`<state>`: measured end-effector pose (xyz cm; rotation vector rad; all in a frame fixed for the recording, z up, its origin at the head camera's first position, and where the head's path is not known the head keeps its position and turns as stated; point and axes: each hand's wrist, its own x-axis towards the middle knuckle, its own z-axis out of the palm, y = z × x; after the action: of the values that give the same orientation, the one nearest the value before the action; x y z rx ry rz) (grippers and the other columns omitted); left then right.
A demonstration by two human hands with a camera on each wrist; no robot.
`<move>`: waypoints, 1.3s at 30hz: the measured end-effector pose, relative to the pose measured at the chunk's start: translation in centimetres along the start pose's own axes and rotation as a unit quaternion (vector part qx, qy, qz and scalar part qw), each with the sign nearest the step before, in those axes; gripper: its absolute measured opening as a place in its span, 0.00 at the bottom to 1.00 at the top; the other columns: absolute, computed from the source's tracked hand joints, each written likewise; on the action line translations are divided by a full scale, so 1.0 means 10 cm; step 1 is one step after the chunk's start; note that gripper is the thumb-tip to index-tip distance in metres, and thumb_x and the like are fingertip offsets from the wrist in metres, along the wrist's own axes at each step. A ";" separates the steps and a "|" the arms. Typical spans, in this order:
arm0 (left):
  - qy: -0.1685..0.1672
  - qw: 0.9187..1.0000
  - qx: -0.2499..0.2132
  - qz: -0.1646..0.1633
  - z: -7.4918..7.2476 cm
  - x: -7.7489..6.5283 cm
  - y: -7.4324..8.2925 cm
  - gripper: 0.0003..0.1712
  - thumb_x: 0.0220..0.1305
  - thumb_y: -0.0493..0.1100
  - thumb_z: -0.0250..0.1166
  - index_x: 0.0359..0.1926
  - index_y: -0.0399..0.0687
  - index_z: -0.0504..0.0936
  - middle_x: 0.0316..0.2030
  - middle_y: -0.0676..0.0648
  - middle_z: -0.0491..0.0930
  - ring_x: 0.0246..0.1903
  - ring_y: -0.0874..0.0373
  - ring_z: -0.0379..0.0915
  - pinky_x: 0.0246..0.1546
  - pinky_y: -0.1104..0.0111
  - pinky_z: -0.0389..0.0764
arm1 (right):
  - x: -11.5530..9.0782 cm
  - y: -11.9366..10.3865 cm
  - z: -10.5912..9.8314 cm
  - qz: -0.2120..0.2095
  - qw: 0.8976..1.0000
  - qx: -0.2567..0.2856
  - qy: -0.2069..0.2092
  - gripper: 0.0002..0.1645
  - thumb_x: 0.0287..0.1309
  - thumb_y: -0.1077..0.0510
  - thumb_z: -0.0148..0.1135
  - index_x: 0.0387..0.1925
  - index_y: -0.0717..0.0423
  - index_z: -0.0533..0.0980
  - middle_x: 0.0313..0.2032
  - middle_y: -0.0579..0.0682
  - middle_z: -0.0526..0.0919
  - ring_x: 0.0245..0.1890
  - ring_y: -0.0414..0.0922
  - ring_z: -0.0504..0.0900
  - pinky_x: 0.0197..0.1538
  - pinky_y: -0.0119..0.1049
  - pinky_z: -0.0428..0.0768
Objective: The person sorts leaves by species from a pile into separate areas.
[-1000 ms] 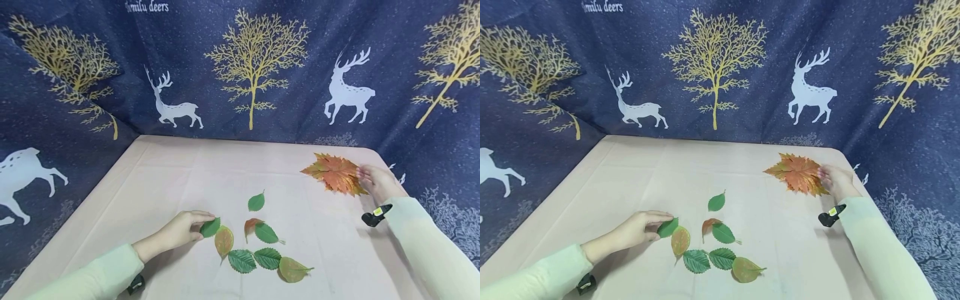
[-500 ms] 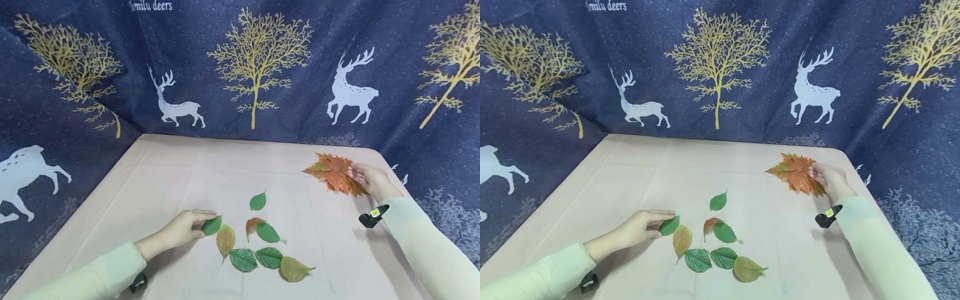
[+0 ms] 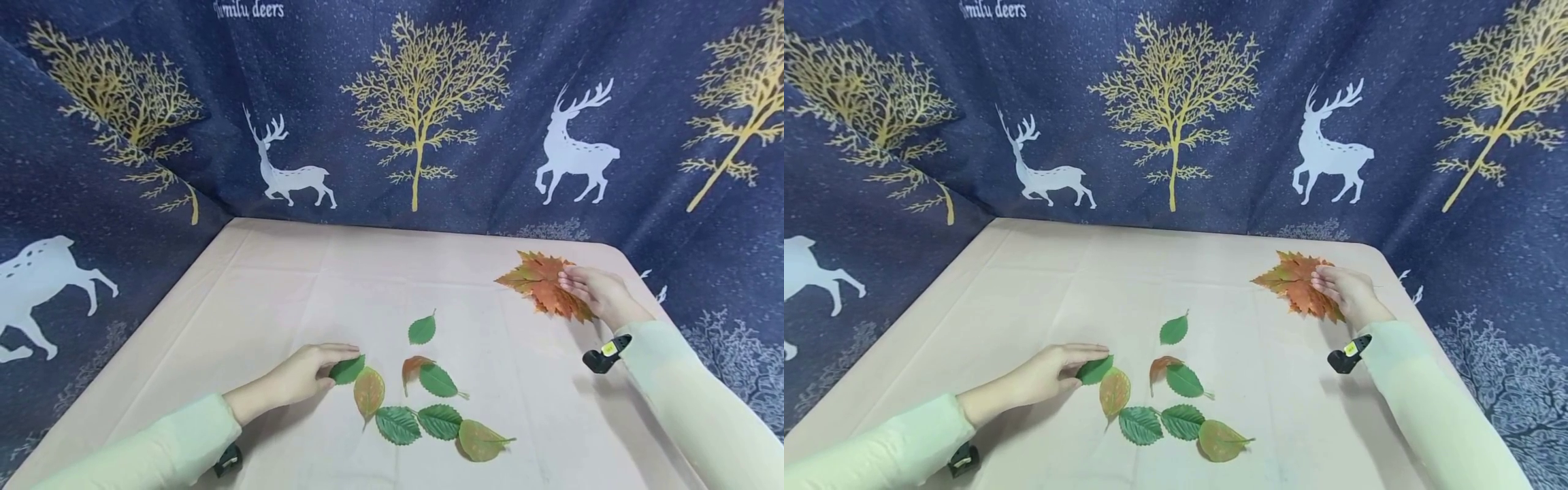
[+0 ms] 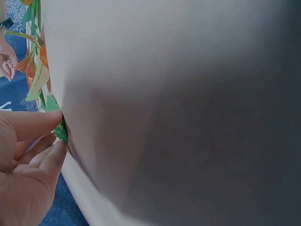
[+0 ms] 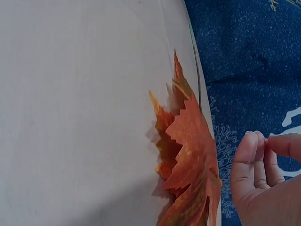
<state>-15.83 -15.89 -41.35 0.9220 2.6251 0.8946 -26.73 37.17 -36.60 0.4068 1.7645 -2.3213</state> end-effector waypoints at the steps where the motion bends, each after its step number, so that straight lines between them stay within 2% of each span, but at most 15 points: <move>1: -0.004 1.000 0.003 0.002 -0.01 0.00 0.00 0.33 0.55 0.25 0.65 0.63 0.40 0.73 0.65 0.41 0.71 0.65 0.42 0.66 0.65 0.54 0.72 | 0.00 0.00 0.01 -0.002 1.000 -0.001 -0.004 0.18 0.67 0.67 0.53 0.24 0.52 0.83 0.27 0.45 0.86 0.31 0.38 0.85 0.42 0.27 0.87; 9: -0.008 1.000 0.010 0.011 -0.03 0.01 -0.02 0.31 0.53 0.24 0.64 0.61 0.41 0.76 0.63 0.43 0.73 0.64 0.41 0.67 0.65 0.50 0.71 | -0.04 0.02 0.12 -0.002 1.000 0.007 -0.024 0.17 0.66 0.66 0.55 0.25 0.51 0.84 0.28 0.45 0.87 0.31 0.38 0.86 0.40 0.27 0.87; 17: -0.006 1.000 -0.013 0.005 -0.02 0.00 -0.03 0.29 0.55 0.24 0.63 0.60 0.39 0.77 0.63 0.42 0.73 0.64 0.41 0.68 0.63 0.52 0.74 | -0.09 0.05 0.26 -0.004 0.996 -0.075 -0.052 0.19 0.68 0.64 0.52 0.26 0.45 0.82 0.29 0.40 0.86 0.32 0.35 0.85 0.41 0.25 0.86; 22: -0.010 1.000 -0.028 -0.002 -0.03 0.00 -0.03 0.29 0.55 0.24 0.63 0.60 0.37 0.77 0.64 0.41 0.73 0.64 0.41 0.67 0.62 0.54 0.76 | -0.17 0.07 0.33 0.008 0.993 -0.098 -0.061 0.14 0.66 0.62 0.57 0.28 0.43 0.83 0.31 0.40 0.87 0.35 0.35 0.85 0.44 0.25 0.86; 25: -0.014 0.999 -0.033 -0.005 -0.03 0.00 -0.04 0.29 0.55 0.24 0.63 0.60 0.37 0.76 0.65 0.41 0.72 0.64 0.40 0.67 0.62 0.54 0.75 | -0.23 0.10 0.37 0.009 0.991 -0.114 -0.075 0.11 0.65 0.61 0.59 0.30 0.44 0.83 0.32 0.41 0.87 0.37 0.35 0.85 0.46 0.26 0.86; 29: -0.019 0.999 -0.044 -0.005 -0.02 0.01 -0.06 0.29 0.55 0.24 0.62 0.60 0.37 0.76 0.65 0.41 0.71 0.64 0.40 0.66 0.62 0.55 0.75 | -0.32 0.17 0.40 -0.005 0.983 -0.150 -0.104 0.09 0.66 0.62 0.57 0.34 0.46 0.81 0.34 0.41 0.87 0.38 0.36 0.85 0.48 0.28 0.86; 39: -0.024 0.996 -0.080 -0.012 -0.01 0.02 -0.10 0.31 0.56 0.25 0.63 0.63 0.35 0.73 0.66 0.39 0.69 0.63 0.41 0.68 0.60 0.63 0.77 | -0.52 0.32 0.50 -0.014 0.967 -0.178 -0.181 0.11 0.67 0.64 0.55 0.39 0.48 0.82 0.37 0.42 0.87 0.40 0.38 0.86 0.49 0.31 0.86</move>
<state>-16.56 -16.42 -41.91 0.8590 2.4771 1.0469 -21.28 31.41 -36.45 -0.0974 1.9418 -1.8807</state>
